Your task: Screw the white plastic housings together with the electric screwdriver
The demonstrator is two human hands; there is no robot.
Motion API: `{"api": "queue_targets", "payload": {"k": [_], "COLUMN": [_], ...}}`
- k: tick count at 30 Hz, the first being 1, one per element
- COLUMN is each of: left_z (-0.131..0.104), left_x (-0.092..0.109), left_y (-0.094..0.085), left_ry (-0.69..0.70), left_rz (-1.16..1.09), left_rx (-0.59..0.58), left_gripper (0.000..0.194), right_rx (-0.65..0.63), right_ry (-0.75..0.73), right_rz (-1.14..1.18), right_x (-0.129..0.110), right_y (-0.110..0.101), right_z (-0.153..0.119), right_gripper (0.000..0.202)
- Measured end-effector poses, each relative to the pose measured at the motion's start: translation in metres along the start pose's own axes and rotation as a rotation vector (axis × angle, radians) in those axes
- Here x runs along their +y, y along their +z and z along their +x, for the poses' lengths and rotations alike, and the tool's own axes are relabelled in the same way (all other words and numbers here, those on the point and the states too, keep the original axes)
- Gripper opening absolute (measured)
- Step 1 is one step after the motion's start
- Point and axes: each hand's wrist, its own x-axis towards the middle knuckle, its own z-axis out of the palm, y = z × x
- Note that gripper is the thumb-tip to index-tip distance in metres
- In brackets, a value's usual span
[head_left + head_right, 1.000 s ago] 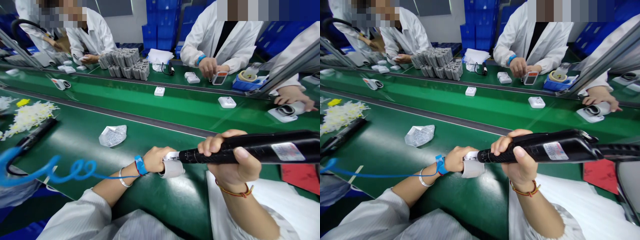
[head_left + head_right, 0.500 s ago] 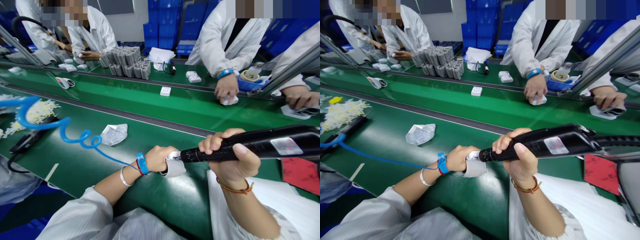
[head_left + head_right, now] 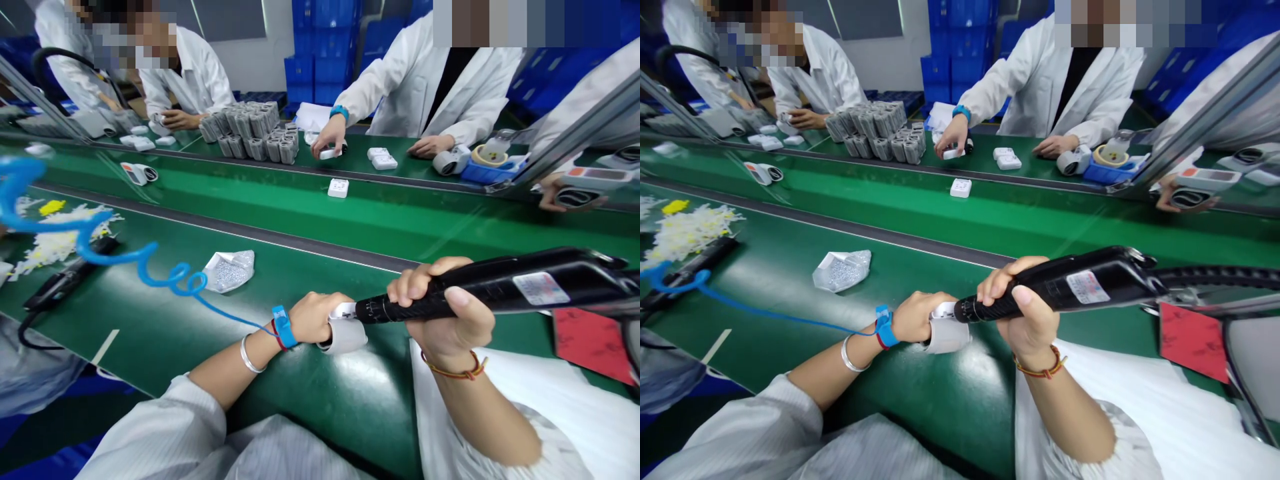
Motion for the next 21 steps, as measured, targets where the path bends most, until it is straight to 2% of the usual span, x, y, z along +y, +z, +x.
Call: {"api": "queue_targets", "payload": {"k": [6, 9, 12, 15, 18, 21], "left_z": [-0.002, -0.003, -0.003, -0.006, -0.011, -0.013], "left_x": [-0.001, 0.002, 0.005, 0.0, -0.013, -0.031], "left_y": [0.002, 0.002, 0.0, -0.005, -0.013, -0.025], "left_ry": [-0.002, -0.057, -0.119, -0.14, -0.141, -0.199], "left_rz": [-0.022, -0.035, -0.074, -0.099, 0.054, 0.112], "left_rx": [0.024, 0.033, 0.045, 0.087, 0.173, 0.237], "left_gripper": [0.037, 0.035, 0.033, 0.033, 0.023, 0.011], "right_rx": [0.038, 0.086, 0.25, 0.506, 0.767, 0.859], "right_ry": [-0.03, 0.016, 0.15, 0.294, 0.408, 0.458], "right_rz": [0.016, 0.033, 0.099, 0.224, 0.325, 0.308], "right_x": [0.003, 0.006, 0.011, 0.022, 0.038, 0.057], "right_y": [0.0, -0.004, -0.019, -0.048, -0.081, -0.102], "right_z": [-0.003, 0.001, 0.013, 0.028, 0.037, 0.037], "right_gripper": [0.012, 0.014, 0.02, 0.021, 0.015, 0.013]}}
